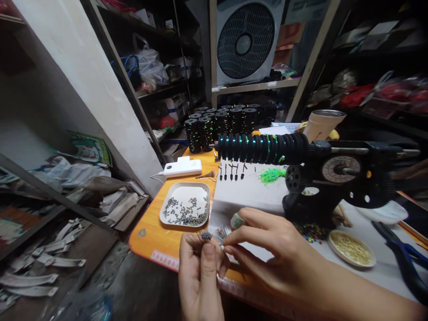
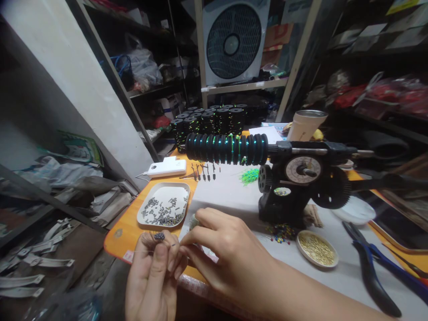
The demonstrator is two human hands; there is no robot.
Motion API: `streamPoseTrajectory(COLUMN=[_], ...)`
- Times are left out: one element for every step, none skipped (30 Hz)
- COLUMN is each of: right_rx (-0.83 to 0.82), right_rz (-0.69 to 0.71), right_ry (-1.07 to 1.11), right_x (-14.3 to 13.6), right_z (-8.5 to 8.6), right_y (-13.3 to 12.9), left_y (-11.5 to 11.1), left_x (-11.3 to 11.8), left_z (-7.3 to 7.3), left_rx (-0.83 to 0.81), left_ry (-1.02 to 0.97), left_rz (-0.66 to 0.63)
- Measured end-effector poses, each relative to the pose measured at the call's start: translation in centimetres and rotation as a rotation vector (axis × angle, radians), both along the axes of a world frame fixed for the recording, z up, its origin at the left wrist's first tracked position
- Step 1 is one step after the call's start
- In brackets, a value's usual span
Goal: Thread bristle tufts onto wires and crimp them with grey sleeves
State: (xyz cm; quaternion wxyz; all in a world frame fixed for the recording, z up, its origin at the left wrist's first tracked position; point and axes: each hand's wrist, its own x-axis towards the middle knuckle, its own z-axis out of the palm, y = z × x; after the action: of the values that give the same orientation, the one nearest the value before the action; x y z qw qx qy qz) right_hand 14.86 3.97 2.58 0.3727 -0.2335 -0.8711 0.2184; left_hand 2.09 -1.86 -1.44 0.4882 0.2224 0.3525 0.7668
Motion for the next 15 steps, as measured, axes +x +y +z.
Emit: streamPoseTrajectory(right_rx=[0.000,0.001,0.001,0.003,0.008,0.009,0.001,-0.012,-0.028,-0.042,-0.053,-0.055,-0.053,-0.052,-0.056], right_rz=[0.006,0.012,0.013,0.014,0.016,0.015,0.020,0.027,0.035,0.043,0.049,0.055,0.060,0.059,0.054], right_ry=[0.002,0.006,0.010,0.016,0.024,0.037,0.055,0.078,0.101,0.120,0.135,0.147,0.155,0.160,0.161], right_x=[0.0,0.0,0.0,0.0,0.0,0.1,0.1,0.1,0.1,0.1,0.1,0.1,0.1,0.0,0.0], right_z=[0.0,0.0,0.0,0.1,0.2,0.3,0.4,0.6,0.7,0.9,1.0,1.1,1.2,1.2,1.2], right_y=[0.0,0.0,0.0,0.0,0.0,0.1,0.1,0.2,0.3,0.3,0.3,0.3,0.3,0.2,0.1], left_y=[0.0,0.0,0.0,0.0,-0.1,-0.1,-0.2,-0.2,-0.3,-0.4,-0.5,-0.5,-0.6,-0.6,-0.6], left_x=[0.1,0.1,0.2,0.2,0.3,0.4,0.4,0.5,0.6,0.7,0.8,0.9,1.0,1.0,1.0], left_z=[0.0,0.0,0.1,0.1,0.1,0.2,0.2,0.2,0.2,0.2,0.2,0.1,0.1,0.1,0.1], left_rx=[-0.007,-0.016,-0.032,-0.055,-0.076,-0.097,-0.116,-0.130,-0.145,-0.163,-0.183,-0.200,-0.208,-0.210,-0.205], left_ry=[-0.004,-0.007,-0.007,-0.002,0.007,0.016,0.023,0.026,0.027,0.027,0.029,0.035,0.041,0.048,0.050], left_rz=[0.010,0.020,0.028,0.035,0.039,0.042,0.043,0.044,0.047,0.051,0.055,0.057,0.052,0.045,0.040])
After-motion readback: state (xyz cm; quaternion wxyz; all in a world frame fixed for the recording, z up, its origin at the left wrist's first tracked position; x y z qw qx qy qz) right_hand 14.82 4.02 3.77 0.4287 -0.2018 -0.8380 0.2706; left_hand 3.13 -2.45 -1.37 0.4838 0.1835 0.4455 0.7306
